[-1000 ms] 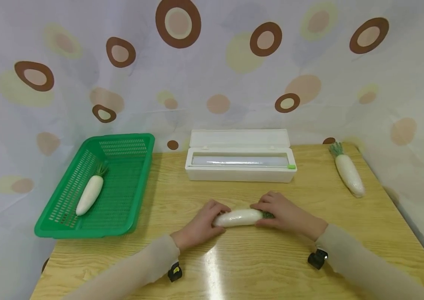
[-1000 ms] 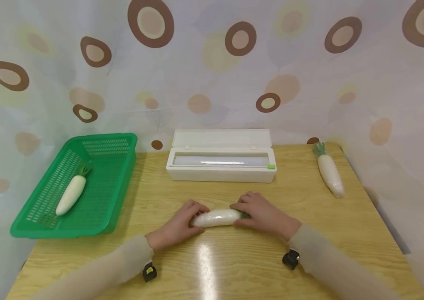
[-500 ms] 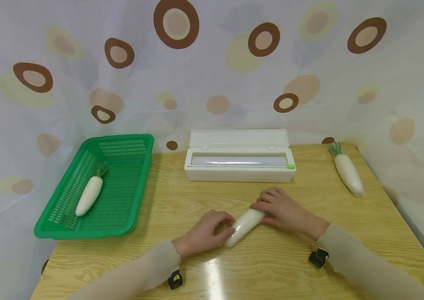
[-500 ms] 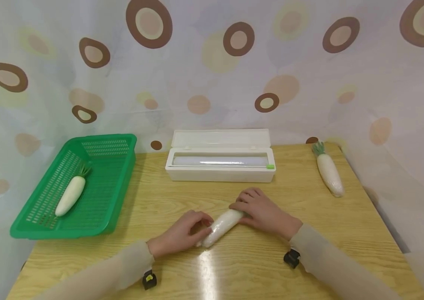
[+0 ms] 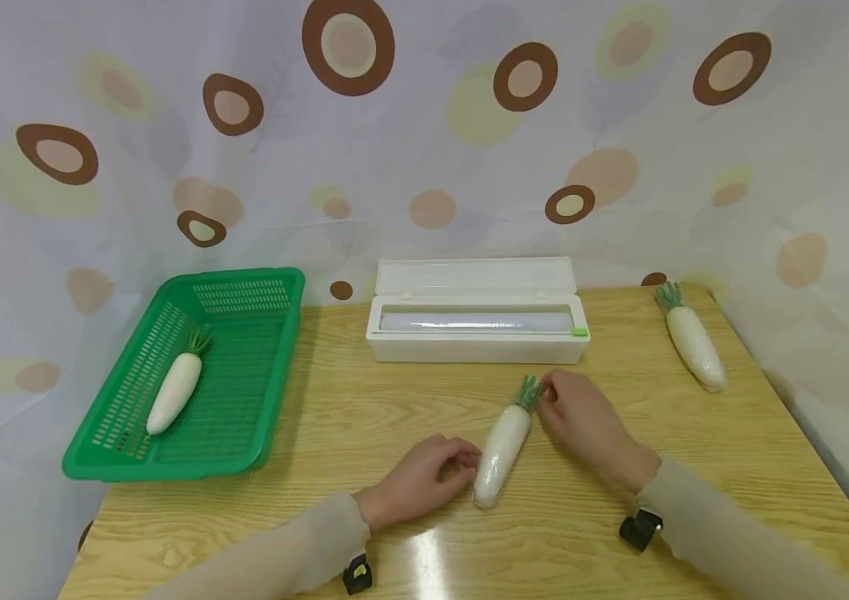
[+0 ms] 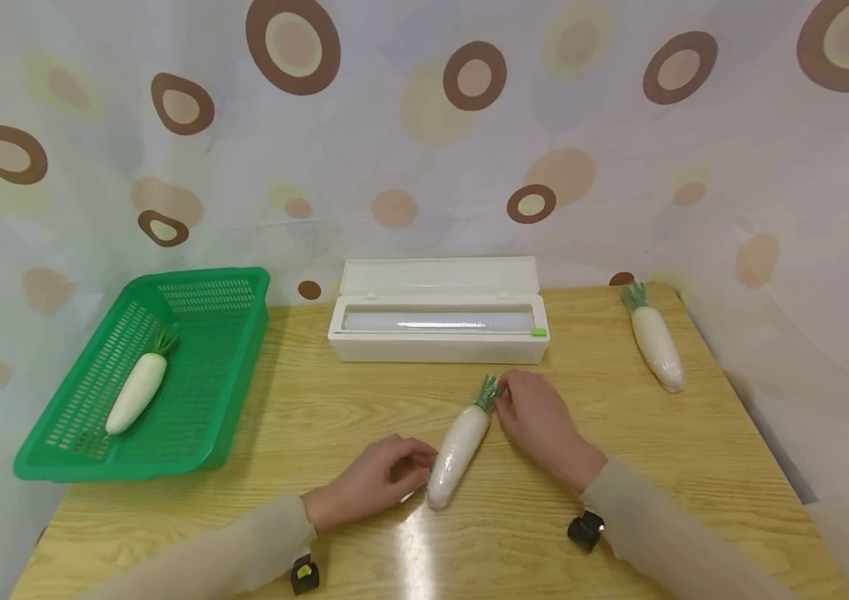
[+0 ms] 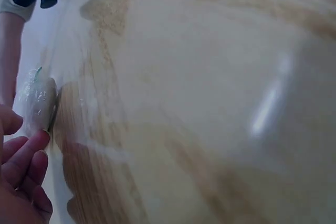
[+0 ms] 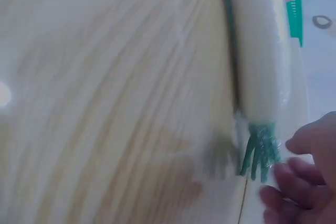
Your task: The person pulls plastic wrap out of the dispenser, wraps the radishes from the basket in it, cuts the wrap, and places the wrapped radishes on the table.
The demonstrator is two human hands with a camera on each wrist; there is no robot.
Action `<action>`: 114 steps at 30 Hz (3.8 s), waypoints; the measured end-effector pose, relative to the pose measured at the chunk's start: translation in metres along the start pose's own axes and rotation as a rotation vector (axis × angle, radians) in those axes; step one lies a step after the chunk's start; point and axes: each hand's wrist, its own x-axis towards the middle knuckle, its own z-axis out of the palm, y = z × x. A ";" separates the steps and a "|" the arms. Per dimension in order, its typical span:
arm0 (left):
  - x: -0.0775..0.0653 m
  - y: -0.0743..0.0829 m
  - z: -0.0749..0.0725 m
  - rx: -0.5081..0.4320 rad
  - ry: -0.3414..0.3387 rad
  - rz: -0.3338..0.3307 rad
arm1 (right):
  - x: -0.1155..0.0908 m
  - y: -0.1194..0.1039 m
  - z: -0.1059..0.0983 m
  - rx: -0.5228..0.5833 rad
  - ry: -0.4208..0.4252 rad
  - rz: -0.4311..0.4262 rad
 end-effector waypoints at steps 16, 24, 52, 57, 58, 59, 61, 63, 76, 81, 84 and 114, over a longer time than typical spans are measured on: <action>0.007 0.009 0.013 0.192 -0.087 0.178 | -0.010 -0.041 -0.006 0.155 -0.273 0.220; 0.001 0.001 0.011 0.190 0.011 0.177 | -0.011 -0.038 -0.014 0.196 -0.317 0.265; -0.019 -0.021 -0.008 0.148 0.116 0.051 | 0.039 0.126 -0.136 -0.033 -0.227 0.420; -0.021 -0.022 -0.007 0.146 0.111 0.038 | 0.047 0.152 -0.116 -0.050 -0.256 0.423; -0.021 -0.023 -0.007 0.149 0.113 0.041 | 0.049 0.156 -0.113 -0.053 -0.260 0.425; -0.021 -0.023 -0.007 0.146 0.115 0.042 | 0.050 0.159 -0.110 -0.059 -0.266 0.427; -0.022 -0.022 -0.007 0.144 0.121 0.046 | 0.052 0.162 -0.105 -0.067 -0.279 0.436; -0.023 -0.022 -0.007 0.144 0.127 0.045 | 0.054 0.163 -0.103 -0.057 -0.295 0.443; -0.020 -0.022 -0.012 0.151 0.165 0.035 | 0.054 0.159 -0.097 -0.107 -0.280 0.377; -0.011 -0.027 -0.023 0.138 0.235 0.025 | 0.056 0.151 -0.097 -0.108 -0.201 0.330; -0.002 -0.031 -0.037 0.108 0.299 -0.025 | 0.058 0.137 -0.094 -0.087 -0.086 0.249; 0.063 -0.072 -0.124 0.003 0.608 -0.307 | 0.074 0.079 -0.062 -0.013 0.046 -0.156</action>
